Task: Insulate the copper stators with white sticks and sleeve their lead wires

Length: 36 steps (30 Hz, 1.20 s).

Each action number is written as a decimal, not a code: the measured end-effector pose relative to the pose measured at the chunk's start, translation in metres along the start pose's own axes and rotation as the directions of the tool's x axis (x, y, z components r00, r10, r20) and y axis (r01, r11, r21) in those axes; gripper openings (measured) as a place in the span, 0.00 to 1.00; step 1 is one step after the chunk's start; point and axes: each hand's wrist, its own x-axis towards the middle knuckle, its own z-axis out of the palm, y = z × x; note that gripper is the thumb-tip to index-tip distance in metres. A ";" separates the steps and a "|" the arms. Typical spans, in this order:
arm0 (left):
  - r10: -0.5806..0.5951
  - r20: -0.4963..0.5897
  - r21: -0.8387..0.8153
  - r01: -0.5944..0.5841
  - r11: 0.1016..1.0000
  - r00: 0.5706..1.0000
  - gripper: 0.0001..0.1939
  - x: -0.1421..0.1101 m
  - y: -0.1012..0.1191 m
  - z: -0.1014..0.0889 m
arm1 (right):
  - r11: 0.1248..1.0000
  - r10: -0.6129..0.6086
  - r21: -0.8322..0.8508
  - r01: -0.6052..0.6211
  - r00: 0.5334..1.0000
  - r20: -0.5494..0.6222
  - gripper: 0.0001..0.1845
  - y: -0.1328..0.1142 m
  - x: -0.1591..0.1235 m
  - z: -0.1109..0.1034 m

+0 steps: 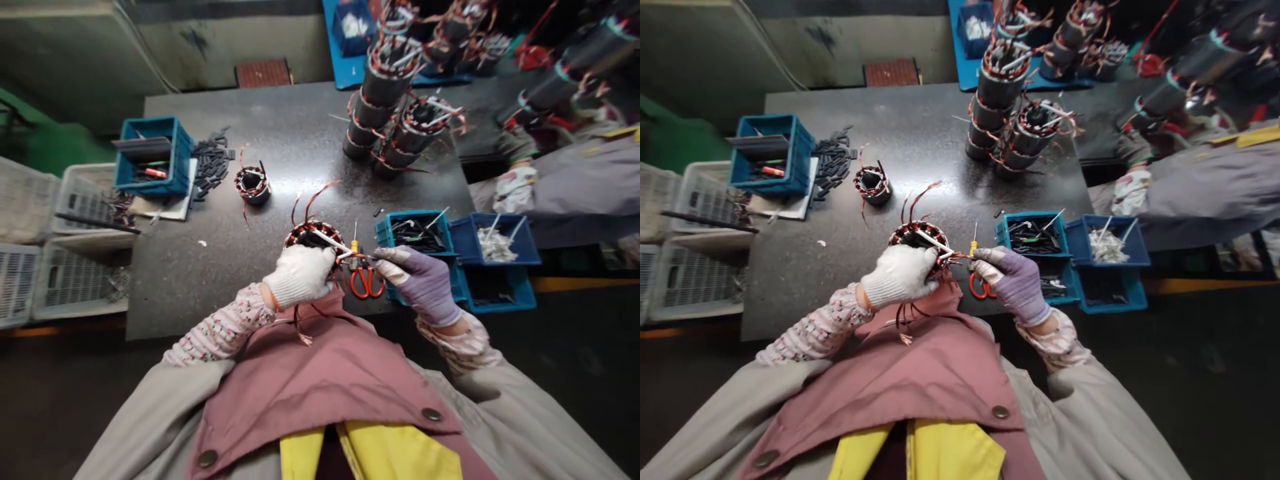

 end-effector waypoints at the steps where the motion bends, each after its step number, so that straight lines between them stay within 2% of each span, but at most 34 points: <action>1: -0.002 -0.010 0.001 0.002 1.000 1.000 0.21 0.000 0.000 0.000 | 0.999 0.039 0.019 -0.040 0.999 0.023 0.11 0.000 0.001 0.002; 4: -0.020 -0.021 0.012 0.021 1.000 1.000 0.21 0.000 0.001 -0.001 | 0.994 0.092 0.055 -0.093 0.995 0.024 0.14 0.003 0.002 0.011; 9: -0.019 -0.001 0.021 0.019 1.000 1.000 0.23 0.002 0.000 0.000 | 0.991 -0.111 -0.064 0.115 0.992 0.059 0.21 0.016 0.000 0.007; 12: -0.020 0.006 0.052 0.019 0.998 1.000 0.23 0.001 -0.002 -0.001 | 0.986 -0.100 -0.128 0.105 0.994 0.046 0.22 0.020 -0.004 0.008; 16: -0.063 0.044 0.135 0.056 0.989 0.997 0.22 -0.004 -0.003 -0.006 | 0.984 -0.089 -0.149 0.102 0.992 0.094 0.15 0.012 0.000 0.045; 19: -0.119 0.099 0.228 0.093 0.969 0.988 0.24 -0.004 -0.005 -0.012 | 0.976 -0.167 -0.091 0.195 0.952 0.257 0.14 0.017 0.014 0.064; 20: -0.133 0.109 0.255 0.102 0.961 0.985 0.25 -0.003 -0.005 -0.013 | 0.977 -0.195 -0.027 0.212 0.936 0.294 0.15 0.024 0.016 0.060; 21: -0.152 0.119 0.277 0.114 0.954 0.981 0.26 -0.003 -0.005 -0.014 | 0.978 -0.209 0.035 0.208 0.936 0.283 0.17 0.036 0.015 0.051; 23: -0.199 0.128 0.312 0.151 0.938 0.972 0.26 -0.004 -0.004 -0.014 | 0.990 -0.137 0.059 0.130 0.980 0.142 0.19 0.069 0.006 0.017; 24: -0.223 0.130 0.326 0.170 0.930 0.966 0.25 -0.004 -0.002 -0.014 | 0.999 -0.043 0.001 0.043 0.999 0.005 0.19 0.089 0.000 -0.007; 25: -0.246 0.133 0.339 0.189 0.922 0.960 0.24 -0.005 -0.001 -0.014 | 0.991 0.058 -0.112 -0.069 0.994 -0.096 0.17 0.110 -0.005 -0.032; 26: -0.262 0.133 0.348 0.202 0.915 0.956 0.24 -0.006 0.001 -0.015 | 0.953 0.158 -0.238 -0.190 0.976 -0.147 0.14 0.131 -0.007 -0.055; 27: -0.270 0.131 0.354 0.210 0.912 0.954 0.23 -0.007 0.003 -0.015 | 0.883 0.267 -0.358 -0.303 0.952 -0.148 0.12 0.151 -0.008 -0.076; 29: -0.272 0.125 0.360 0.212 0.909 0.954 0.21 -0.007 0.005 -0.017 | 0.742 0.422 -0.523 -0.419 0.899 -0.122 0.10 0.181 -0.001 -0.100; 31: -0.273 0.119 0.365 0.214 0.906 0.955 0.20 -0.006 0.006 -0.018 | 0.638 0.509 -0.623 -0.453 0.855 -0.100 0.08 0.198 0.012 -0.098; 34: -0.287 0.108 0.341 0.236 0.910 0.952 0.21 -0.005 0.007 -0.019 | 0.535 0.564 -0.710 -0.459 0.819 -0.104 0.09 0.209 0.030 -0.073; 35: -0.287 0.107 0.319 0.241 0.917 0.952 0.22 -0.005 0.007 -0.018 | 0.524 0.564 -0.724 -0.449 0.820 -0.101 0.11 0.212 0.033 -0.066; 36: -0.284 0.105 0.297 0.242 0.923 0.953 0.23 -0.005 0.007 -0.018 | 0.573 0.523 -0.705 -0.417 0.849 -0.078 0.14 0.215 0.034 -0.064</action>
